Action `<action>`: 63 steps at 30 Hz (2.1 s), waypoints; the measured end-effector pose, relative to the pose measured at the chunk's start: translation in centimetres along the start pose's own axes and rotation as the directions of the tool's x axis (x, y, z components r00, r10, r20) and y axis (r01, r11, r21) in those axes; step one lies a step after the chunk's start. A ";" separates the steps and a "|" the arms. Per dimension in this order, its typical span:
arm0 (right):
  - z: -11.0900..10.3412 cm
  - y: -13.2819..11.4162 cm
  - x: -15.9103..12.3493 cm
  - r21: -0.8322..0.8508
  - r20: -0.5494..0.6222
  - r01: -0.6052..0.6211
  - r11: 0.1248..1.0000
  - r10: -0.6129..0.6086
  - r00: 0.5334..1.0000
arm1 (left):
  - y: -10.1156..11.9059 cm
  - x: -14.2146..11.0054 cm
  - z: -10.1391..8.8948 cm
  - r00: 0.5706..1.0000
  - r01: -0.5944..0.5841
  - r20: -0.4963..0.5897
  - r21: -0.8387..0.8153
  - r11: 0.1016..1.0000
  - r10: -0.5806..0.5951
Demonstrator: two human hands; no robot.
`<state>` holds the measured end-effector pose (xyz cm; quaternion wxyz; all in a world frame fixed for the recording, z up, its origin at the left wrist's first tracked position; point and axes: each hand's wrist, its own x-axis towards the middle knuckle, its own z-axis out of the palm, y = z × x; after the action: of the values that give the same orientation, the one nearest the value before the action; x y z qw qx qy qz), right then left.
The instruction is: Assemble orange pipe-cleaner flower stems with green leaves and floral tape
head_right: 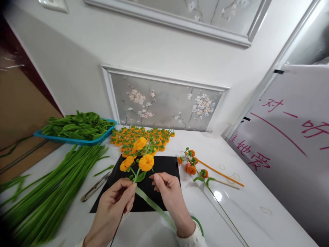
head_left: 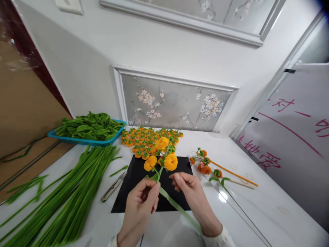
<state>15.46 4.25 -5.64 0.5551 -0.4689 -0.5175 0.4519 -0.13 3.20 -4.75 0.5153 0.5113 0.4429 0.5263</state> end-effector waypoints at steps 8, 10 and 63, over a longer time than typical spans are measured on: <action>0.2 0.6 -0.1 -0.002 -0.003 -0.048 0.999 0.048 0.999 | 0.1 -0.5 0.2 0.999 -0.047 -0.017 0.084 0.995 0.049; 0.2 0.8 0.0 0.006 0.006 -0.052 0.999 0.052 0.999 | 0.1 -0.6 0.3 0.996 -0.075 -0.035 0.095 0.993 0.079; 1.8 -3.1 0.2 0.093 -0.141 0.189 0.978 -0.175 0.974 | 1.2 0.8 0.5 0.981 0.194 0.075 -0.319 0.927 -0.180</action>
<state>13.69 4.06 -2.52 0.6512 -0.4182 -0.4960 0.3938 0.30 3.88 -3.42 0.6501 0.3865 0.3851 0.5289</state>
